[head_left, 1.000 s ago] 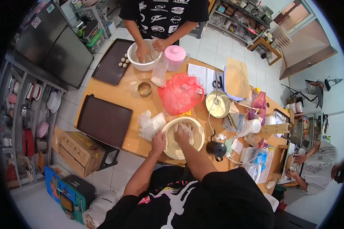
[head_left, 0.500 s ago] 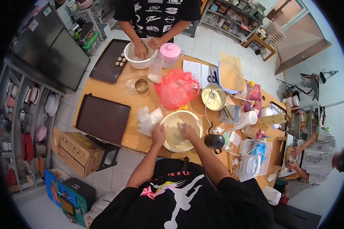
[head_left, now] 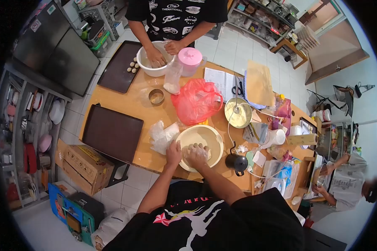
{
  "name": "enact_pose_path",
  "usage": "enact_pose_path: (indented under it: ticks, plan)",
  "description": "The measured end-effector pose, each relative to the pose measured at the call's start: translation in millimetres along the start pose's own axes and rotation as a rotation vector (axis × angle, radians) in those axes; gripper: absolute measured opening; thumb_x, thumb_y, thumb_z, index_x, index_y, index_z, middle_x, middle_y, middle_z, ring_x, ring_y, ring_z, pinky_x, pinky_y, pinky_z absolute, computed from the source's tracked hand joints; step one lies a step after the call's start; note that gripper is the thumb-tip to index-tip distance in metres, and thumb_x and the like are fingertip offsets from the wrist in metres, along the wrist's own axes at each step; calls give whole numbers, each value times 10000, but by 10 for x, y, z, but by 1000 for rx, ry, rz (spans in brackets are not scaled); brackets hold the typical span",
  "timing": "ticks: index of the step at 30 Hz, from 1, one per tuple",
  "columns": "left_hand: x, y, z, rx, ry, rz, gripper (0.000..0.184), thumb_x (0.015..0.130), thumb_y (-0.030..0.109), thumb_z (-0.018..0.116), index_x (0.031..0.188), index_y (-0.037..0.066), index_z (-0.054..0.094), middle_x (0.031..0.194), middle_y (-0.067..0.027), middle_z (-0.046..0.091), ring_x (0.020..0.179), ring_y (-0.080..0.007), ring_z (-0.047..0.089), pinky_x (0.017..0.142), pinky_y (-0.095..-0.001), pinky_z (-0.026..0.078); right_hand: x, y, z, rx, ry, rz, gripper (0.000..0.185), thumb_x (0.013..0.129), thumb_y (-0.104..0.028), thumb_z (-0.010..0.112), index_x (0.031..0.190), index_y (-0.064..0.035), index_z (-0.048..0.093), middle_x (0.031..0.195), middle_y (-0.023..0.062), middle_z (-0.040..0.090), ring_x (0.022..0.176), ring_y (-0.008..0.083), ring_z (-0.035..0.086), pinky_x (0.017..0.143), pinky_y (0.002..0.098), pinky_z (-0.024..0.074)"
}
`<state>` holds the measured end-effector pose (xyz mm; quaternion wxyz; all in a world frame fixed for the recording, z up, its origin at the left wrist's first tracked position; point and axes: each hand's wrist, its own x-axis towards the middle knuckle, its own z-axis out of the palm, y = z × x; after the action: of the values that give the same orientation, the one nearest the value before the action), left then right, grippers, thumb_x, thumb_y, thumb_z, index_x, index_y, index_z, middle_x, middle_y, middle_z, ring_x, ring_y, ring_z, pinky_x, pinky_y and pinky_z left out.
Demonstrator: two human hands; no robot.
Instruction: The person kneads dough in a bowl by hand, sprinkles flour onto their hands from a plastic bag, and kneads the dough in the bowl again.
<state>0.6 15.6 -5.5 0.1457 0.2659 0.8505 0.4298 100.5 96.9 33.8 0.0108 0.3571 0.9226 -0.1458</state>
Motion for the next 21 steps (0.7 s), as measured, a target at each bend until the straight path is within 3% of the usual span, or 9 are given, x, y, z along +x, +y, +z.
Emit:
enact_pose_path:
  ticks: [2,11,12,15,16,19,21]
  plan:
    - [7,-13,-40,23,-32,20,290,964,261,478,827,7,505,723,-271,577,723,-492,557,628,-563,416,97,-70,4,35,75,68,315,845,-379,555,846,-97,696,914,134,642,953,280,573,874,503,364]
    - [-6,-36,-92,24,-88,35,266,961,238,477,841,4,517,718,-272,589,723,-483,568,628,-557,425,597,1,238,33,251,441,398,850,-390,544,1087,-74,591,1108,167,589,1033,348,533,930,530,348]
    - [3,-30,-81,30,-91,36,263,961,235,475,850,1,522,725,-272,591,731,-483,569,635,-558,425,620,7,212,60,214,453,347,873,-352,525,1055,-66,600,1108,174,594,1074,360,518,936,507,367]
    - [-45,-19,-29,-18,39,46,252,966,224,460,883,-2,537,759,-271,599,758,-486,565,668,-562,419,660,283,300,354,303,150,303,907,-299,488,1047,-53,598,1107,182,602,1049,381,534,924,464,399]
    - [-97,-13,-29,-11,42,20,250,967,222,457,892,-2,541,768,-269,602,765,-486,563,677,-562,417,756,618,568,983,159,208,245,914,-173,446,1065,-43,589,1067,189,620,974,401,561,883,441,437]
    - [-134,-39,-29,7,68,-21,251,969,221,452,905,-2,547,786,-266,605,774,-487,557,693,-559,414,567,581,-179,720,127,255,261,881,-202,487,973,0,623,947,217,638,889,394,598,798,435,472]
    - [-101,-75,21,4,93,-5,259,970,227,451,896,-3,545,784,-266,602,768,-488,555,691,-553,416,376,657,-166,453,164,257,259,838,-183,520,934,31,630,937,245,637,909,404,607,812,451,480]
